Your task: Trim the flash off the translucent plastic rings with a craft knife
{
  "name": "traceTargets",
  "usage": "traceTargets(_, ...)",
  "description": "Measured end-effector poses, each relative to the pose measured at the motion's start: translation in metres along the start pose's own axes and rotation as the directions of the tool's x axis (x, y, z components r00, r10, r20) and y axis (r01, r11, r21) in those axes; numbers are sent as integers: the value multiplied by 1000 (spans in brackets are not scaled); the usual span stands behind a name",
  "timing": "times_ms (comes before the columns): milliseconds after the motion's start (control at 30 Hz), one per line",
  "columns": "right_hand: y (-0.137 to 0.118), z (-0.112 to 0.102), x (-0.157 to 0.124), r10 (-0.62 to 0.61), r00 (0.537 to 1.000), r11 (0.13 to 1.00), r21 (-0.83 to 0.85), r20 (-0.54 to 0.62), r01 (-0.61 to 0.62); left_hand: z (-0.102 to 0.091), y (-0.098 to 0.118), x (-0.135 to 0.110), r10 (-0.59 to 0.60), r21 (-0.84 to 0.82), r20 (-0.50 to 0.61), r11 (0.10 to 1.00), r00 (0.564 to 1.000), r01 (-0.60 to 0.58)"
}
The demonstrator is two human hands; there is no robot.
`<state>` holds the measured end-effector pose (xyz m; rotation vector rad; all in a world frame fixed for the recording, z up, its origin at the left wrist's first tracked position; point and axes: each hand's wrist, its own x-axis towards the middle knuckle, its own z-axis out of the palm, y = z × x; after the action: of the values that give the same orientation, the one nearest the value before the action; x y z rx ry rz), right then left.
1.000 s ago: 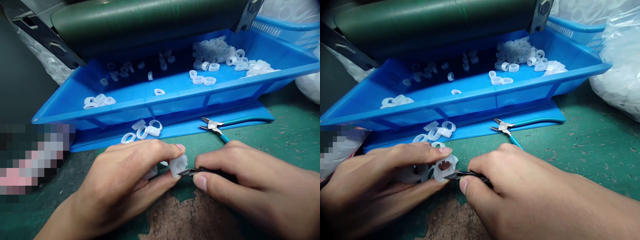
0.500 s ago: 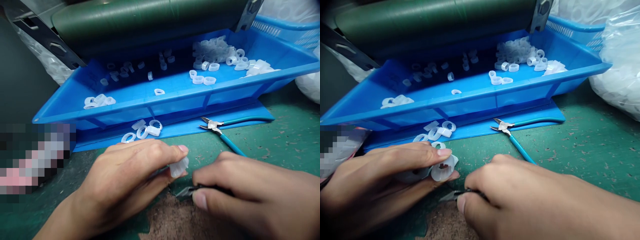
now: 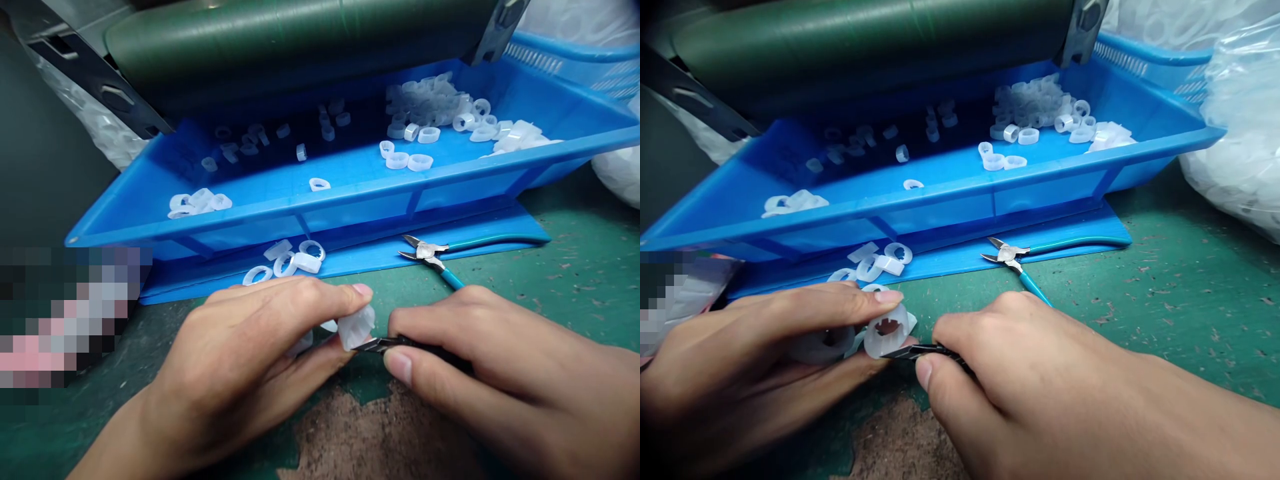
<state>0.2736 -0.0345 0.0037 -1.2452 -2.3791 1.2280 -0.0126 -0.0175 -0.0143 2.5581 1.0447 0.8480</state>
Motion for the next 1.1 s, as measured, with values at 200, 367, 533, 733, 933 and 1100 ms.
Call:
traceTargets(200, -2, 0, 1, -19, 1000, 1000, -23, -14, 19, -6, 3, 9, 37, 39, 26, 998, 999, -38)
traceTargets(367, -4, -1, -2, -28, 999, 998, -56, -36, 26, -6, 2, 8, 22, 28, 18, 999, 1000, -23)
traceTargets(533, 1, 3, -2, -87, 995, 994, -75, -54, 83, -3, 2, 5, -1, 14, 35, 1000, 999, 0)
traceTargets(733, 8, 8, -3, -119, 986, 990, -84, -117, 110, -1, 1, -1, -49, -16, 48, 999, 998, 50)
traceTargets(933, 9, 8, 0, -118, 986, 992, -63, -118, 112, -1, -3, -3, -53, -64, 34, 996, 998, 55)
traceTargets(1100, 1, 10, 5, -47, 986, 999, 21, -163, 51, -5, -2, -1, -64, -98, 75, 993, 995, 72)
